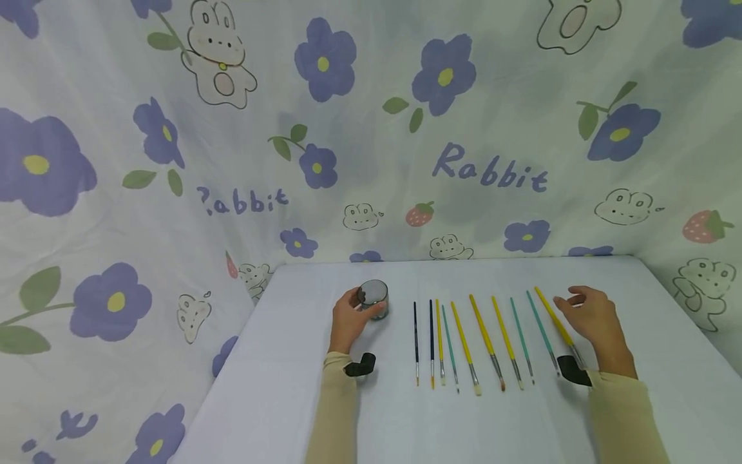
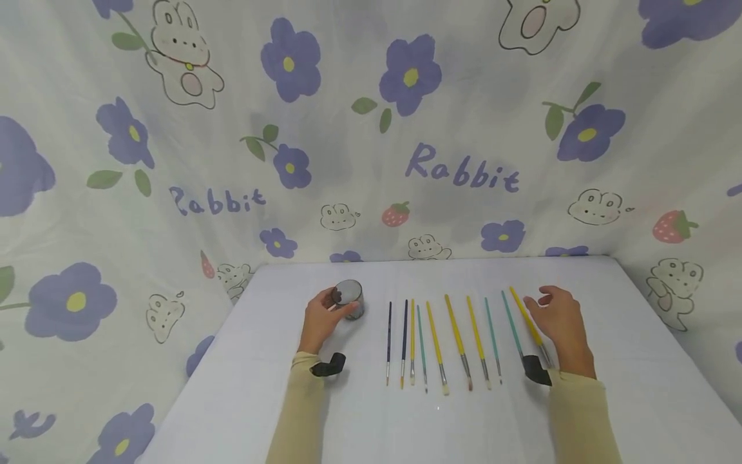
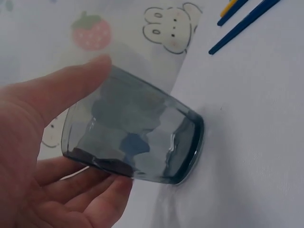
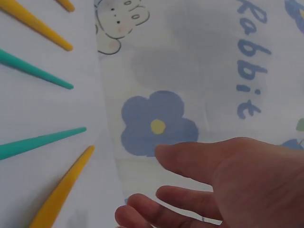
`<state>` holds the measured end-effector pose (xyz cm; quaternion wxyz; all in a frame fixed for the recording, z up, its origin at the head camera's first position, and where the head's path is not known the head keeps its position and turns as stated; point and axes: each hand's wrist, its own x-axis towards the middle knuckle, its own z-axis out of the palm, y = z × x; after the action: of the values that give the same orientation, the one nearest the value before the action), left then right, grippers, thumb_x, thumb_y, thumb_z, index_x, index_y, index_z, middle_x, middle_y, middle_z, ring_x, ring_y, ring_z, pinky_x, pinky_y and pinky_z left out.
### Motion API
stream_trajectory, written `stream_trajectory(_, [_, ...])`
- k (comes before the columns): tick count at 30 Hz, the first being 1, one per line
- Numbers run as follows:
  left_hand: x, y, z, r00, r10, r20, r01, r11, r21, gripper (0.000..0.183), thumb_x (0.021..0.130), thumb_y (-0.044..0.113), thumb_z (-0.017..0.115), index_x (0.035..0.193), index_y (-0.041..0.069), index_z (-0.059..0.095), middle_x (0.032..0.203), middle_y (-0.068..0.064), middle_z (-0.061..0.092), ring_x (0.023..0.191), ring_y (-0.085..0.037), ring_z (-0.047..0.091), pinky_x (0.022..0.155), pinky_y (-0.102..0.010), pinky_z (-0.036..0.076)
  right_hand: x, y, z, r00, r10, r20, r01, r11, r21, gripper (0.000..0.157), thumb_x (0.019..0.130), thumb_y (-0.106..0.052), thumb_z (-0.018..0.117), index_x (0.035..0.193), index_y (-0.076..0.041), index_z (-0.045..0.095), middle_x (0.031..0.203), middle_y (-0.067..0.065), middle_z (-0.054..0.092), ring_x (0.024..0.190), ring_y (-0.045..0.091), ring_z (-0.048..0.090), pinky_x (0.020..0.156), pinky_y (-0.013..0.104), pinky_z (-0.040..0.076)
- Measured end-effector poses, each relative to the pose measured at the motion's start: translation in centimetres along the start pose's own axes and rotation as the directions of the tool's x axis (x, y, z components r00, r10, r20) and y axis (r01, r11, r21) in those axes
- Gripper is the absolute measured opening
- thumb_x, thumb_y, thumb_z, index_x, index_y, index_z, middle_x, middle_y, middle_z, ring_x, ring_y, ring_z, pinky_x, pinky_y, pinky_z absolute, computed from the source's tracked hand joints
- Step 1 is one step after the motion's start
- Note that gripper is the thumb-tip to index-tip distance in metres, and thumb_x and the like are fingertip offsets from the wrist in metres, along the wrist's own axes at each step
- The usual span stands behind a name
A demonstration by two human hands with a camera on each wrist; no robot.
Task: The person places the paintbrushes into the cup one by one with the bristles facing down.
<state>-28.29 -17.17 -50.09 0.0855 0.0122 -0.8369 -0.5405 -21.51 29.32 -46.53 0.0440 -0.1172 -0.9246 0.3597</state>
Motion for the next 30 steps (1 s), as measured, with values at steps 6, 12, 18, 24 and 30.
stream_trajectory(6, [0.1, -0.2, -0.3, 1.0, -0.015, 0.023, 0.015, 1.0, 0.022, 0.083, 0.079, 0.038, 0.091, 0.145, 0.001, 0.055, 0.142, -0.022, 0.063, 0.135, -0.038, 0.06, 0.111, -0.046, 0.056, 0.6, 1.1, 0.7, 0.994, 0.095, 0.057, -0.093, 0.995, -0.04, 0.059, 0.102, -0.028, 0.06, 0.136, 0.018, 0.05, 0.125, 0.041, 0.058, 0.104, 0.05, 0.062, 0.082, 0.057, 0.058])
stream_trajectory(12, [0.1, -0.2, -0.4, 0.999, -0.018, 0.028, 0.018, 1.0, -0.001, 0.084, 0.078, 0.035, 0.092, 0.145, 0.001, 0.055, 0.144, -0.023, 0.062, 0.136, -0.039, 0.059, 0.112, -0.046, 0.055, 0.7, 1.0, 1.2, 0.987, 0.142, 0.073, -0.139, 0.989, -0.043, 0.056, 0.099, -0.024, 0.062, 0.133, 0.019, 0.052, 0.122, 0.04, 0.059, 0.1, 0.047, 0.063, 0.081, 0.055, 0.057])
stream_trajectory(18, [0.1, -0.1, -0.5, 0.999, -0.018, 0.049, 0.019, 1.0, -0.017, 0.083, 0.078, 0.035, 0.092, 0.145, 0.002, 0.056, 0.143, -0.022, 0.062, 0.136, -0.039, 0.059, 0.112, -0.045, 0.056, 0.6, 1.0, 1.6, 0.984, 0.15, 0.095, -0.146, 0.988, -0.041, 0.053, 0.097, -0.02, 0.063, 0.129, 0.02, 0.054, 0.117, 0.038, 0.062, 0.093, 0.04, 0.064, 0.078, 0.052, 0.057])
stream_trajectory(24, [0.0, -0.1, -0.6, 0.997, -0.01, 0.07, 0.012, 1.0, -0.017, 0.083, 0.078, 0.035, 0.092, 0.145, 0.002, 0.057, 0.142, -0.022, 0.063, 0.136, -0.04, 0.059, 0.111, -0.045, 0.056, 0.7, 1.3, 1.8, 0.98, 0.158, 0.122, -0.154, 0.987, -0.04, 0.049, 0.095, -0.017, 0.064, 0.127, 0.019, 0.056, 0.121, 0.039, 0.06, 0.099, 0.046, 0.062, 0.081, 0.056, 0.057])
stream_trajectory(30, [0.2, -0.2, -0.6, 0.998, -0.006, 0.07, 0.007, 1.0, -0.023, 0.081, 0.078, 0.034, 0.092, 0.144, 0.002, 0.058, 0.141, -0.022, 0.064, 0.136, -0.04, 0.059, 0.111, -0.045, 0.056, 0.7, 1.7, 1.7, 0.982, 0.133, 0.138, -0.127, 0.991, -0.046, 0.041, 0.093, -0.014, 0.065, 0.119, 0.017, 0.062, 0.114, 0.037, 0.065, 0.096, 0.044, 0.064, 0.073, 0.049, 0.057])
